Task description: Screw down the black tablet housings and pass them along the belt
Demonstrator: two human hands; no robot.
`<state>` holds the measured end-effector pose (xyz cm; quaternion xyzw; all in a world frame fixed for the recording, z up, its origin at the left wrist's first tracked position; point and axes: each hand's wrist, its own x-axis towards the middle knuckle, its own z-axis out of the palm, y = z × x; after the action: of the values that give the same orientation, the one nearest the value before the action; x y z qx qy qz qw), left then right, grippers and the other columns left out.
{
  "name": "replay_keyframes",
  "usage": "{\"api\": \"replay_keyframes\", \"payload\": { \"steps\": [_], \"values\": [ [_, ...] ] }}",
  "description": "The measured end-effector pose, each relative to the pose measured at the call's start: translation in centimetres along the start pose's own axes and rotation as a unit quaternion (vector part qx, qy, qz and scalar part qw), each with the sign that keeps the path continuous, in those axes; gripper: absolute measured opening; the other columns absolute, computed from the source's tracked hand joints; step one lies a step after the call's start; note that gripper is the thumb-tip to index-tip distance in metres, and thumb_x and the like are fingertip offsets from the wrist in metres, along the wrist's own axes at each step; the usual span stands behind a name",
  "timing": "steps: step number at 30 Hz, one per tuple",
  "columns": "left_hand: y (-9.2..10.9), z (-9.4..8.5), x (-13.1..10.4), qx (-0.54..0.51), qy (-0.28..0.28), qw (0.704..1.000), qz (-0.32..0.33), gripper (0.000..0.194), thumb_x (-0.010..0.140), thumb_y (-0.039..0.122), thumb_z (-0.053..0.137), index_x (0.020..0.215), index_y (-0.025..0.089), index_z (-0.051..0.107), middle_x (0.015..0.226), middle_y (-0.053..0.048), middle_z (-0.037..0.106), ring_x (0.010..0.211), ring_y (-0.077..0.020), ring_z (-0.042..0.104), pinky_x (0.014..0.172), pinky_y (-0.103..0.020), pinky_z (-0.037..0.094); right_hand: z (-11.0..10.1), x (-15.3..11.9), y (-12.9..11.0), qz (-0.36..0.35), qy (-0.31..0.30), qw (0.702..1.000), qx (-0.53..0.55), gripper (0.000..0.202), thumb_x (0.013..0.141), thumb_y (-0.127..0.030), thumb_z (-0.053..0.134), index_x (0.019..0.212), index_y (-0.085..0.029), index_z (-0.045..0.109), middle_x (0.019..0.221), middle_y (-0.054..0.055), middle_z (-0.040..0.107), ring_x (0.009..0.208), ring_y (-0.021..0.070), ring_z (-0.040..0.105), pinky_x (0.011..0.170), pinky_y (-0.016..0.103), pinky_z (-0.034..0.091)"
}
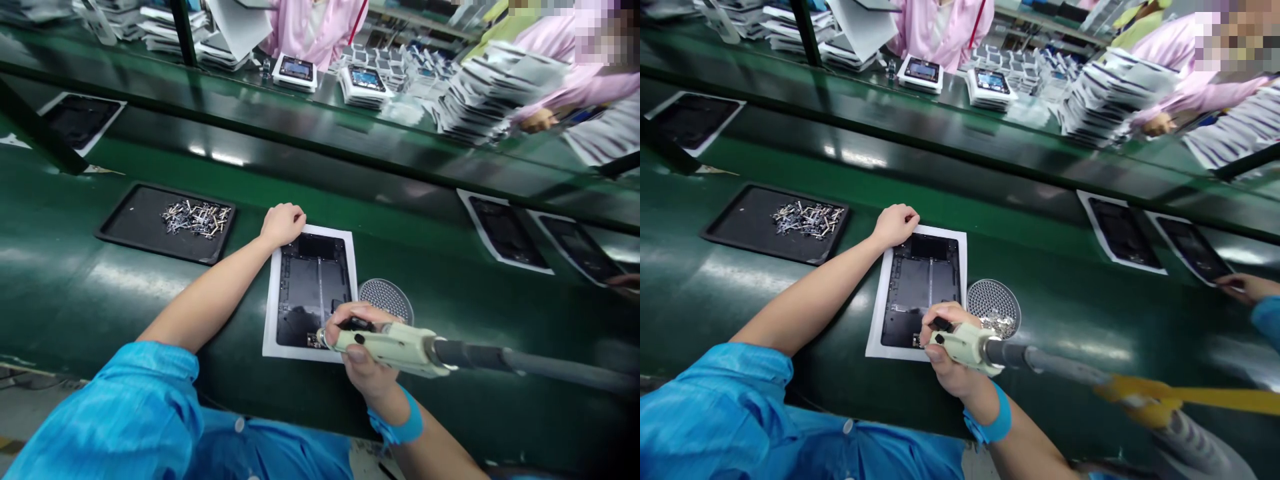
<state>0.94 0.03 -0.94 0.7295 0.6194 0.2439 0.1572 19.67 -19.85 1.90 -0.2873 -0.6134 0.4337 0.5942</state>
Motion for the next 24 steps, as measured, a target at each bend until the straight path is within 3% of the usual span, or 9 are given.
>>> {"api": "replay_keyframes", "payload": {
  "steps": [2, 7, 9, 12, 15, 17, 21, 24],
  "values": [
    [-0.1, -0.1, 0.0, 0.000, 0.003, 1.000, -0.001, 0.030, 0.097, 0.028, 0.050, 0.094, 0.020, 0.079, 0.098, -0.008, 0.075, 0.101, -0.0259, 0.067, 0.090, -0.037, 0.050, -0.3, 0.8, -0.4, 0.008, 0.028, 1.000, 0.003, 0.034, 0.093, -0.043, 0.068, 0.122, -0.028, 0.060, 0.096, 0.003, 0.068, 0.056, 0.0133, 0.065, 0.048, 0.030, 0.055],
    [-0.2, -0.5, -0.3, -0.007, 0.016, 1.000, 0.001, 0.027, 0.096, 0.025, 0.051, 0.091, 0.019, 0.076, 0.095, -0.008, 0.072, 0.097, -0.0243, 0.066, 0.091, -0.036, 0.050, -2.7, 3.6, -0.9, -0.051, 0.216, 0.974, -0.041, 0.031, 0.086, -0.044, 0.075, 0.107, -0.024, 0.063, 0.089, 0.000, 0.068, 0.048, 0.0116, 0.062, 0.044, 0.028, 0.053],
    [-0.1, -0.6, -0.8, -0.015, 0.042, 0.999, 0.000, 0.026, 0.096, 0.021, 0.049, 0.097, 0.017, 0.074, 0.098, -0.009, 0.071, 0.098, -0.0230, 0.066, 0.094, -0.035, 0.051, -4.0, 4.3, -0.4, -0.067, 0.263, 0.959, -0.079, 0.030, 0.084, -0.042, 0.076, 0.103, -0.022, 0.063, 0.087, 0.000, 0.068, 0.048, 0.0119, 0.062, 0.045, 0.028, 0.052],
    [-0.1, -1.0, -2.6, -0.025, 0.088, 0.996, 0.006, 0.028, 0.094, 0.018, 0.051, 0.116, 0.014, 0.069, 0.115, -0.014, 0.067, 0.110, -0.0235, 0.064, 0.102, -0.036, 0.050, -5.6, 4.7, 0.5, -0.060, 0.289, 0.947, -0.125, 0.028, 0.085, -0.041, 0.076, 0.101, -0.020, 0.064, 0.085, 0.001, 0.069, 0.049, 0.0119, 0.063, 0.048, 0.029, 0.052],
    [-0.3, -2.3, -6.1, 0.013, 0.098, 0.995, 0.017, 0.040, 0.091, 0.019, 0.057, 0.130, 0.012, 0.060, 0.134, -0.019, 0.059, 0.129, -0.0283, 0.057, 0.110, -0.040, 0.046, -6.4, 4.9, 1.0, -0.056, 0.293, 0.946, -0.127, 0.025, 0.086, -0.037, 0.076, 0.101, -0.020, 0.064, 0.085, 0.001, 0.070, 0.050, 0.0116, 0.063, 0.049, 0.028, 0.052],
    [-0.4, -3.8, -9.1, 0.076, 0.050, 0.996, -0.002, 0.030, 0.095, 0.024, 0.053, 0.122, 0.014, 0.063, 0.127, -0.019, 0.063, 0.124, -0.0298, 0.060, 0.106, -0.042, 0.048, -6.5, 5.0, 0.9, -0.062, 0.295, 0.946, -0.122, 0.023, 0.086, -0.034, 0.076, 0.100, -0.019, 0.066, 0.084, 0.001, 0.071, 0.050, 0.0114, 0.063, 0.048, 0.027, 0.051],
    [1.2, -6.8, -14.3, 0.219, -0.148, 0.958, -0.109, 0.029, 0.101, 0.037, 0.044, 0.088, 0.021, 0.065, 0.094, -0.012, 0.073, 0.094, -0.0299, 0.072, 0.083, -0.040, 0.053, -6.6, 5.2, 0.5, -0.071, 0.298, 0.944, -0.121, 0.021, 0.084, -0.031, 0.078, 0.098, -0.019, 0.068, 0.083, 0.001, 0.072, 0.050, 0.0110, 0.062, 0.050, 0.027, 0.054],
    [3.4, -7.6, -16.5, 0.257, -0.210, 0.935, -0.125, 0.026, 0.099, 0.035, 0.045, 0.085, 0.023, 0.063, 0.097, -0.011, 0.076, 0.095, -0.0307, 0.073, 0.078, -0.038, 0.051, -6.6, 5.2, 0.3, -0.064, 0.297, 0.944, -0.127, 0.022, 0.083, -0.032, 0.078, 0.097, -0.018, 0.068, 0.084, 0.002, 0.073, 0.050, 0.0115, 0.063, 0.053, 0.029, 0.057]
  ]
}}
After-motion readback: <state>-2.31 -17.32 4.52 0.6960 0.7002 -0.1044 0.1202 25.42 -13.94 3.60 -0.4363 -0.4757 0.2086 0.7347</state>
